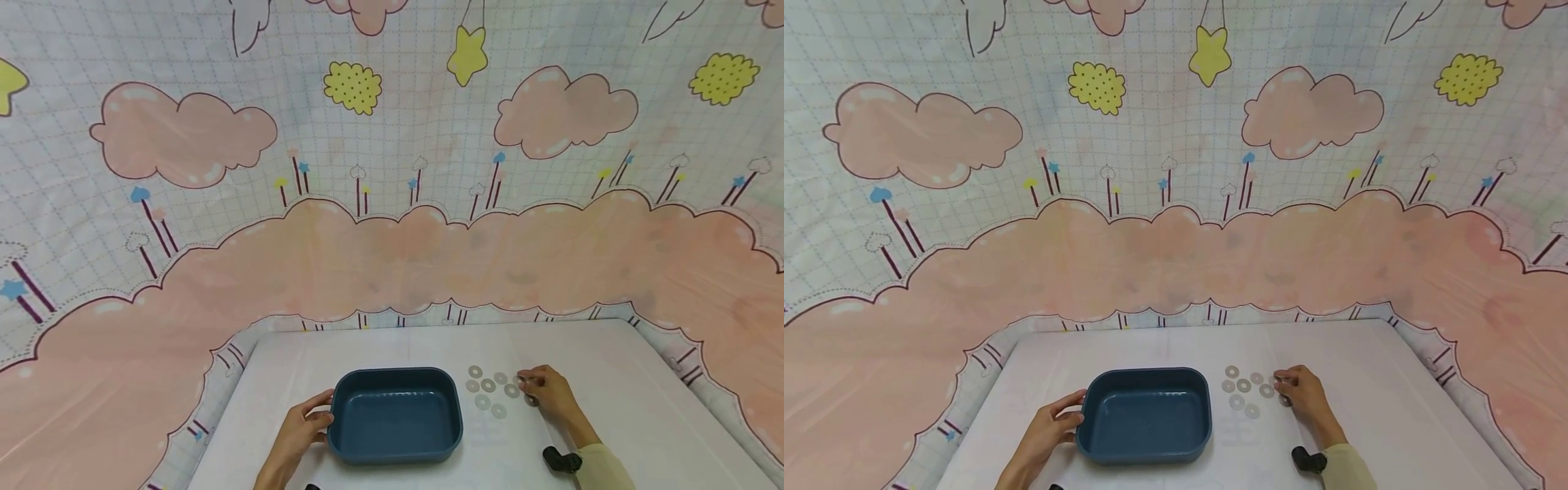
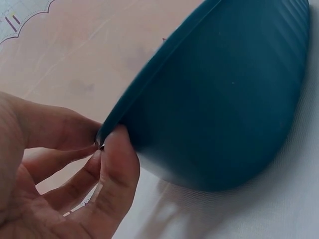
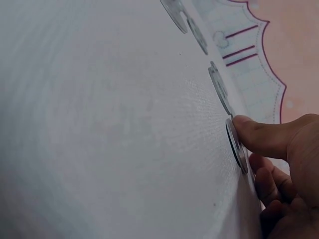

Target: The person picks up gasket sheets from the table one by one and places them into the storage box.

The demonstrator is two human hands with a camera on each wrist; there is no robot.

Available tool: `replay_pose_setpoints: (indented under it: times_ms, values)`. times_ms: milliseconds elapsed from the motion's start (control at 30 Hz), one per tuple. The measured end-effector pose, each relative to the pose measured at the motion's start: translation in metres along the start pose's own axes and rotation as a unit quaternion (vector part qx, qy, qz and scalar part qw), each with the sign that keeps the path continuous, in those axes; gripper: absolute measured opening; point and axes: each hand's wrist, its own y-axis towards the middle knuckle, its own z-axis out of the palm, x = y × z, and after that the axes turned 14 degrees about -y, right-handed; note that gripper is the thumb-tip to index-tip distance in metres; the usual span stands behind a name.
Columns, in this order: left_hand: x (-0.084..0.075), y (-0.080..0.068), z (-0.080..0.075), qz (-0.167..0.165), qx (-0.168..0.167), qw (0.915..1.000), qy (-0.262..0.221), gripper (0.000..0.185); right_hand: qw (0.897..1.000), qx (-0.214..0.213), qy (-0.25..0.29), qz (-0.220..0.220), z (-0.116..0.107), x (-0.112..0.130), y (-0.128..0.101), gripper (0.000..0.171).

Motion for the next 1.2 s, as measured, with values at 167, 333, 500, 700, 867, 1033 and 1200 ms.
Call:
replay_pose_setpoints:
  times_ms: [167, 333, 500, 700, 867, 1033, 1200]
  values:
    - [0.0, -0.001, 0.001, -0.001, -0.006, 1.0, -0.002, 0.053, 1.0, -0.008, -0.01, -0.005, 0.0, 0.0, 0.0, 0.027]
    - [0.0, -0.001, 0.003, -0.003, -0.007, 1.0, -0.003, 0.053, 1.0, -0.017, -0.007, -0.008, 0.0, -0.001, -0.001, 0.027]
    - [-0.001, -0.001, 0.003, -0.002, -0.009, 1.0, -0.003, 0.052, 1.0, -0.026, 0.008, -0.011, 0.002, -0.003, 0.0, 0.023]
    - [0.001, -0.001, 0.002, 0.002, -0.007, 1.0, -0.004, 0.053, 0.999, -0.018, 0.037, 0.002, 0.0, -0.004, 0.0, 0.02]
    - [0.002, 0.001, 0.002, -0.002, -0.008, 0.9999, -0.006, 0.053, 0.998, -0.013, 0.049, 0.02, -0.004, -0.004, 0.001, 0.021]
    - [0.002, 0.0, 0.001, -0.001, -0.005, 1.0, -0.004, 0.054, 0.997, -0.025, 0.061, 0.027, -0.008, -0.001, 0.001, 0.021]
    - [0.001, 0.0, -0.001, -0.001, 0.003, 1.0, -0.007, 0.054, 0.997, -0.023, 0.073, 0.029, -0.015, 0.01, -0.002, 0.024]
